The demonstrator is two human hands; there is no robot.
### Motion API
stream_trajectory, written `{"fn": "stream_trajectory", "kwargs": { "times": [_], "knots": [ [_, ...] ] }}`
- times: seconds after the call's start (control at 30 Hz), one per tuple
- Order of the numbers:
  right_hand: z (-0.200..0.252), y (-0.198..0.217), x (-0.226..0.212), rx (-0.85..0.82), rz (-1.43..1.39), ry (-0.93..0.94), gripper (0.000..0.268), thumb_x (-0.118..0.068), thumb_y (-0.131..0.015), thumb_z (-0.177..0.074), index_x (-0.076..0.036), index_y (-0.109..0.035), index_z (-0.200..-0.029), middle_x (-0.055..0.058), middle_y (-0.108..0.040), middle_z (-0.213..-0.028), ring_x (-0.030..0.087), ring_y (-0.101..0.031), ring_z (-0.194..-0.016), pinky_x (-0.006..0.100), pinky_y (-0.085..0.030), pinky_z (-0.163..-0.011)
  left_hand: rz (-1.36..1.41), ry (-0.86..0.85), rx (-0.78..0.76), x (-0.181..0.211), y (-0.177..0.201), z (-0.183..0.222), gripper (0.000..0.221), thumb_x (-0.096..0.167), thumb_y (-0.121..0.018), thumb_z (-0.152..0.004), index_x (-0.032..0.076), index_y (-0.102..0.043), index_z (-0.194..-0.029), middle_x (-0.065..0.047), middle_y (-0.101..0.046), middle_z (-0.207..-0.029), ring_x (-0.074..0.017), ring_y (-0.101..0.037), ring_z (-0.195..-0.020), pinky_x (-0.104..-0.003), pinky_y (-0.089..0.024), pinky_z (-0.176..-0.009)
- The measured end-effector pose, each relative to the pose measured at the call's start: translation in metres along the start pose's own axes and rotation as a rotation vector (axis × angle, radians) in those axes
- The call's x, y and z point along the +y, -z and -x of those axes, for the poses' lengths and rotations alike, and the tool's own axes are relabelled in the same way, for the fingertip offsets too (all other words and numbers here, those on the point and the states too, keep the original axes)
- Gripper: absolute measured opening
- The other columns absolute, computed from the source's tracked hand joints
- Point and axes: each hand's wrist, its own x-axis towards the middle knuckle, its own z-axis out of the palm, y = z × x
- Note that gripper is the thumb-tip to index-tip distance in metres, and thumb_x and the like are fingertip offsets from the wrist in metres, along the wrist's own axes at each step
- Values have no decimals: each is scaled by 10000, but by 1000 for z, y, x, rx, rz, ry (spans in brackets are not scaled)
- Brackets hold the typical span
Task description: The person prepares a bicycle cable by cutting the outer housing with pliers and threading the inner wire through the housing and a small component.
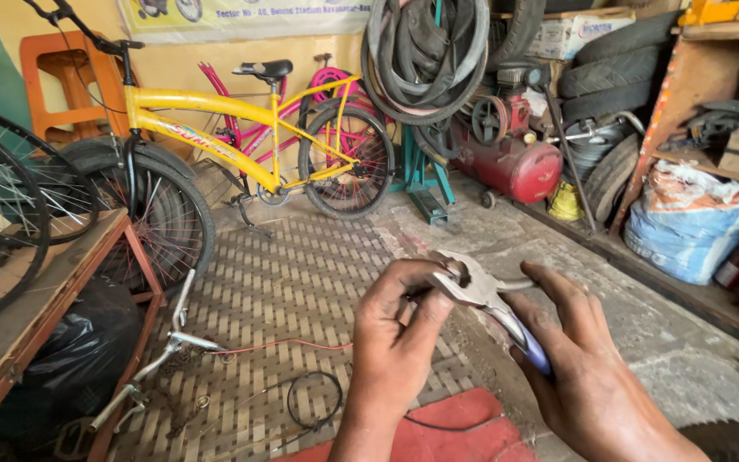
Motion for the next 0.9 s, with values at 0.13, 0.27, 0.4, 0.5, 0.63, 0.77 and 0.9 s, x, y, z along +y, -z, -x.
{"fn": "stream_trajectory", "kwargs": {
  "times": [0.13, 0.27, 0.4, 0.5, 0.63, 0.77, 0.9],
  "knots": [
    [6, 2, 8, 16, 128, 56, 618, -84, -731, -729, -91, -591, -1331, 219, -406, -1515, 439, -420, -1369, 504, -401, -1076, 22, -15, -34, 0, -1, 0, 117, -7, -666, -1020, 2, -656, -1136, -40, -694, -1092, -76, -615, -1001, -247, -510, -913],
    [7, 5, 12, 25, 193, 121, 637, -114, -719, -745, -109, -588, -1368, 208, -401, -1548, 432, -404, -1409, 518, -378, -1123, 31, 5, -41, 0, 3, 2, 93, -12, -664, -1011, 10, -641, -1099, -40, -690, -1099, -93, -639, -1049, -269, -524, -951],
    [10, 8, 14, 38, 220, 142, 583, -129, -720, -728, -133, -608, -1300, 182, -432, -1501, 418, -424, -1367, 543, -352, -1154, 70, 33, -49, -3, 1, 2, 87, -15, -661, -1013, 10, -635, -1093, -44, -694, -1088, -100, -647, -1037, -279, -531, -951],
    [11, 10, 16, -17, 159, 63, 554, -53, -739, -677, -79, -623, -1219, 183, -469, -1417, 435, -449, -1290, 514, -410, -1044, 68, 32, -69, -3, 0, 3, 86, -19, -661, -1017, 6, -636, -1094, -44, -694, -1083, -101, -650, -1037, -281, -536, -951],
    [14, 13, 22, 21, 216, 131, 578, -70, -723, -684, -112, -638, -1253, 151, -514, -1411, 385, -501, -1242, 487, -451, -1021, 51, 56, -79, -3, -1, 5, 92, -15, -660, -1015, 2, -634, -1102, -42, -698, -1083, -91, -644, -1031, -264, -527, -930],
    [13, 17, 28, -7, 162, 112, 500, -51, -718, -675, -113, -627, -1163, 132, -566, -1349, 348, -559, -1153, 456, -475, -966, 84, 98, -80, -3, -1, 7, 118, -6, -670, -997, 3, -645, -1113, -33, -708, -1056, -79, -647, -988, -255, -529, -882],
    [13, 20, 30, -34, 67, 85, 437, -28, -715, -673, -95, -615, -1094, 144, -599, -1242, 362, -601, -1075, 449, -482, -897, 55, 113, -84, -2, 1, 7, 122, -6, -684, -993, -13, -667, -1114, -26, -706, -1039, -68, -624, -943, -247, -504, -827]
  ]
}}
